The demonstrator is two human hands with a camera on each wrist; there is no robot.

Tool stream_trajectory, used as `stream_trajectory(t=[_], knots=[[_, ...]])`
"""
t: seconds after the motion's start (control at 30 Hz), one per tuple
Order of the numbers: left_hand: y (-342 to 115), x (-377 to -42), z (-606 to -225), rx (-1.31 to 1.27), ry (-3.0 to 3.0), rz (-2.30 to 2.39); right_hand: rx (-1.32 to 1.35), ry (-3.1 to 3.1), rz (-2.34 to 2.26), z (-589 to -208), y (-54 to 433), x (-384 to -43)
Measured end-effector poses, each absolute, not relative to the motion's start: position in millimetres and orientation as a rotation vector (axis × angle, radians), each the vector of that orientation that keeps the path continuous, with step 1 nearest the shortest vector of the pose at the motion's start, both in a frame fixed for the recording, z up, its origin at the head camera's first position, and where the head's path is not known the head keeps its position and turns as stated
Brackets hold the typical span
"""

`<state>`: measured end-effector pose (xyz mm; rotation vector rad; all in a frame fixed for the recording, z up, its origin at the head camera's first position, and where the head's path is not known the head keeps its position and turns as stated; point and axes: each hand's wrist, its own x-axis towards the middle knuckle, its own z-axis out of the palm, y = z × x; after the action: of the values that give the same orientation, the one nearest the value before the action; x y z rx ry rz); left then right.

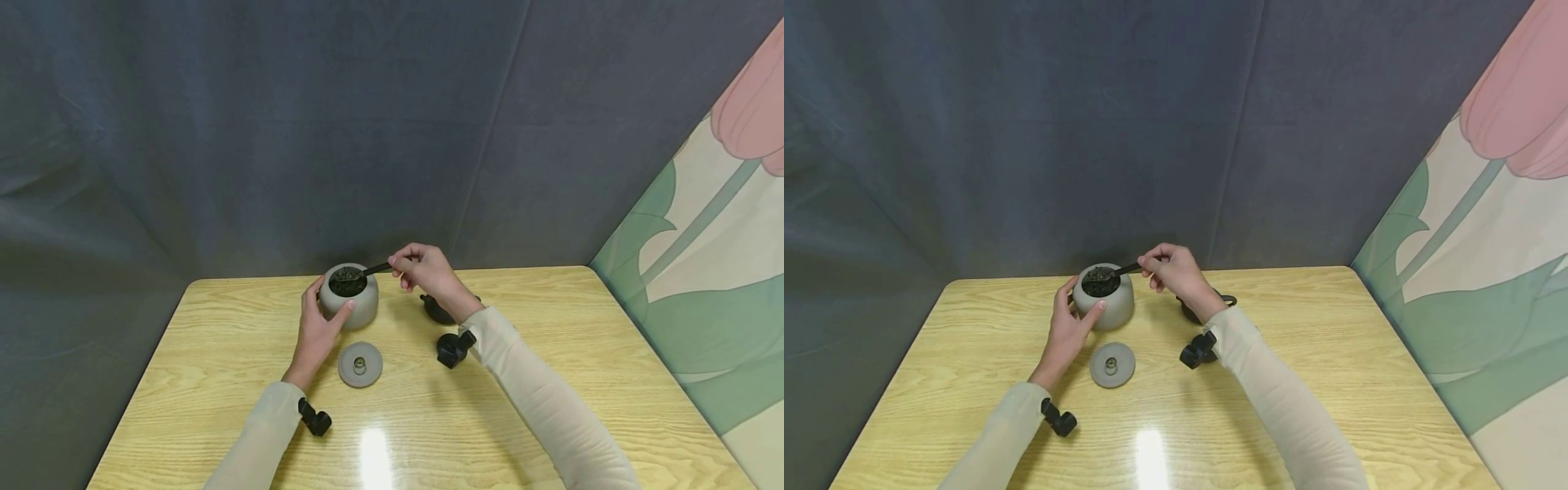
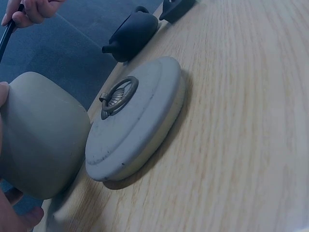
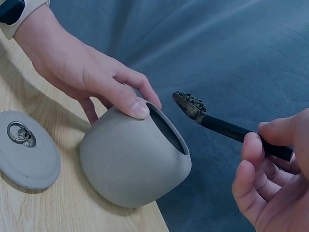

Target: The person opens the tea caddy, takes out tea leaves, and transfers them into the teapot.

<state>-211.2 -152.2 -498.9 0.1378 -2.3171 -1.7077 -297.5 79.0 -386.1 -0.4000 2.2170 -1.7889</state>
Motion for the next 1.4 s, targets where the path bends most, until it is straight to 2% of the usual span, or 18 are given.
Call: stream_trajectory(t=[1.4], knots=[[-151.2,-209.6,-497.3,0.141,-2.321,-1.705,-0.332,2.241,-1.813,-388.0,119.8,-293.8]])
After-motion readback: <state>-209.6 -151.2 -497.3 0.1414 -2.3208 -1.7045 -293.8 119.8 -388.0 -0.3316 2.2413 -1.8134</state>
